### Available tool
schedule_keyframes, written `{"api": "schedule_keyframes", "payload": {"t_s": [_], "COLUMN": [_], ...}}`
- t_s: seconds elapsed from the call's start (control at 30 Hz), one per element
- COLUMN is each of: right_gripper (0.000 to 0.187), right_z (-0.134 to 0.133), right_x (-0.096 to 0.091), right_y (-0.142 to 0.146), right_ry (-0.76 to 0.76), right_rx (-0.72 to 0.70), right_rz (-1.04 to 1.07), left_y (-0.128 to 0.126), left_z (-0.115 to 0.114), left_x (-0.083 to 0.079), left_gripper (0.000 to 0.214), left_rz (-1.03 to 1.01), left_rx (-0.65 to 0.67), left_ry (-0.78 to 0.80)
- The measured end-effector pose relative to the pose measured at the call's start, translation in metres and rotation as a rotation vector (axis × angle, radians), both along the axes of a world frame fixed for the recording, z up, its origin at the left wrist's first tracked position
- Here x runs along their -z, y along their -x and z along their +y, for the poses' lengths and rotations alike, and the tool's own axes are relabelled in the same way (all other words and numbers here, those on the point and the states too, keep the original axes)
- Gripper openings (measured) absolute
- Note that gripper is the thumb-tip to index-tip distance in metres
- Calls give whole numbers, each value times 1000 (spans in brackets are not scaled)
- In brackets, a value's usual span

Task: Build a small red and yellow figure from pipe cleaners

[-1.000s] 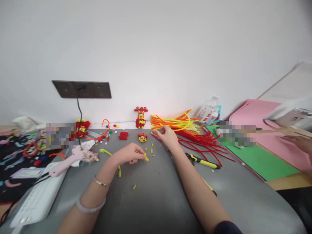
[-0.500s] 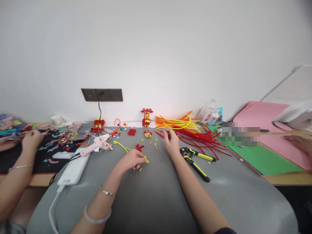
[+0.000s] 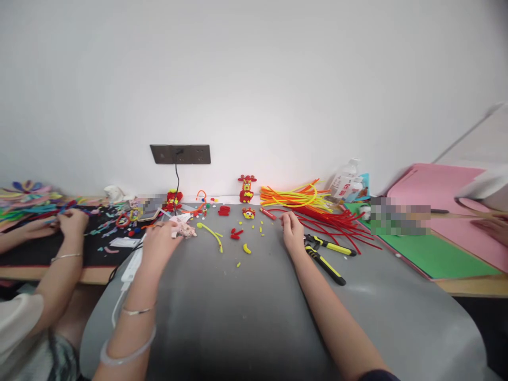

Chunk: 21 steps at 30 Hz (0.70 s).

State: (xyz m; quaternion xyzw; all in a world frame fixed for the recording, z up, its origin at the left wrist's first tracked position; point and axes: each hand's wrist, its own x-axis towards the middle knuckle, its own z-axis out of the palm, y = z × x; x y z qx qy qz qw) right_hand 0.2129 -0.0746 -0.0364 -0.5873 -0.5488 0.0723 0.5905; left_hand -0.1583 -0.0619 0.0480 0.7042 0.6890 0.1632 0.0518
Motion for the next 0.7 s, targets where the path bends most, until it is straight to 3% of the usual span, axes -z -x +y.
{"api": "schedule_keyframes", "payload": {"t_s": [0.1,0.3,0.47,0.53,0.7], "right_gripper": [34,36,35,36,35], "right_z": [3,6,7,7,-1], "right_x": [2,7,8,6,-9], "right_y": [0,-2,-2,-2,9], "right_ry": [7,12,7,5,-29], "right_rx": [14,30,37,46,61], "right_rz": [35,98,118,123,118], "left_y": [30,40,44,44,28], "left_z": [6,6,-15,-27,-53], "left_x": [5,13,-13,-26,-53], "left_gripper": [44,42,45,48,28], "left_rz": [284,301,166,15,-267], "left_rx": [-166,-112,-132,-53,-18], "left_ry": [56,25,-66,-141,-279]}}
